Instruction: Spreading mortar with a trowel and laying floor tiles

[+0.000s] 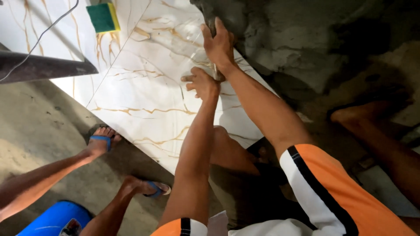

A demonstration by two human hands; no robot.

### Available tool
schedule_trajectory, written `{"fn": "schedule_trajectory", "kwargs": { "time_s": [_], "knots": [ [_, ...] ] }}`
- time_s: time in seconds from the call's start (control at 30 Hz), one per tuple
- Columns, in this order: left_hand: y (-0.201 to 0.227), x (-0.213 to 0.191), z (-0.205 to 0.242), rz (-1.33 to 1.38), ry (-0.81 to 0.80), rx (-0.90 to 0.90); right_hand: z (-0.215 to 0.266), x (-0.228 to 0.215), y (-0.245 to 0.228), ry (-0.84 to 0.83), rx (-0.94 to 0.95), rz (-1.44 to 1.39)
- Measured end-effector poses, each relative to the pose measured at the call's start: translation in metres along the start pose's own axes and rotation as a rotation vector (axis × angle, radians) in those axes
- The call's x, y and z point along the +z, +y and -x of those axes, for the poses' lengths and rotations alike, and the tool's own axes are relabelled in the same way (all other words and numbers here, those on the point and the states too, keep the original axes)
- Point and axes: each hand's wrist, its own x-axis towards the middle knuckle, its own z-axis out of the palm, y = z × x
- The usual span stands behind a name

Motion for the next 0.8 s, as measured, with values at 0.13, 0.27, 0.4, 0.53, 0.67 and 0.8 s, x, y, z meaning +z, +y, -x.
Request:
{"fn": "schedule_trajectory", "kwargs": {
  "time_s": [0.13,0.27,0.4,0.53,0.67,0.8],
  "knots": [
    [0.003,-0.049,0.020,0.176,-0.202,-0.006,-0.002,0.012,-0.015,-0.008,-0.092,-0.130],
    [0.000,-0.067,0.029,0.239,-0.189,0.039,-0.012,0.031,0.010,-0.027,-0.016,-0.142],
    [-0.002,-0.068,0.026,0.210,-0.245,0.035,-0.009,0.038,0.024,-0.013,-0.024,-0.064],
    [-0.009,-0.046,0.022,0.183,-0.096,0.122,0.005,-0.007,-0.025,0.081,-0.110,-0.039],
    [-0.009,-0.036,0.016,0.098,-0.046,0.133,0.024,-0.034,-0.036,0.051,-0.133,0.110],
    [-0.001,-0.068,0.029,0.167,-0.171,0.078,0.042,-0.041,0.005,0.067,-0.122,0.078]
  ]
}}
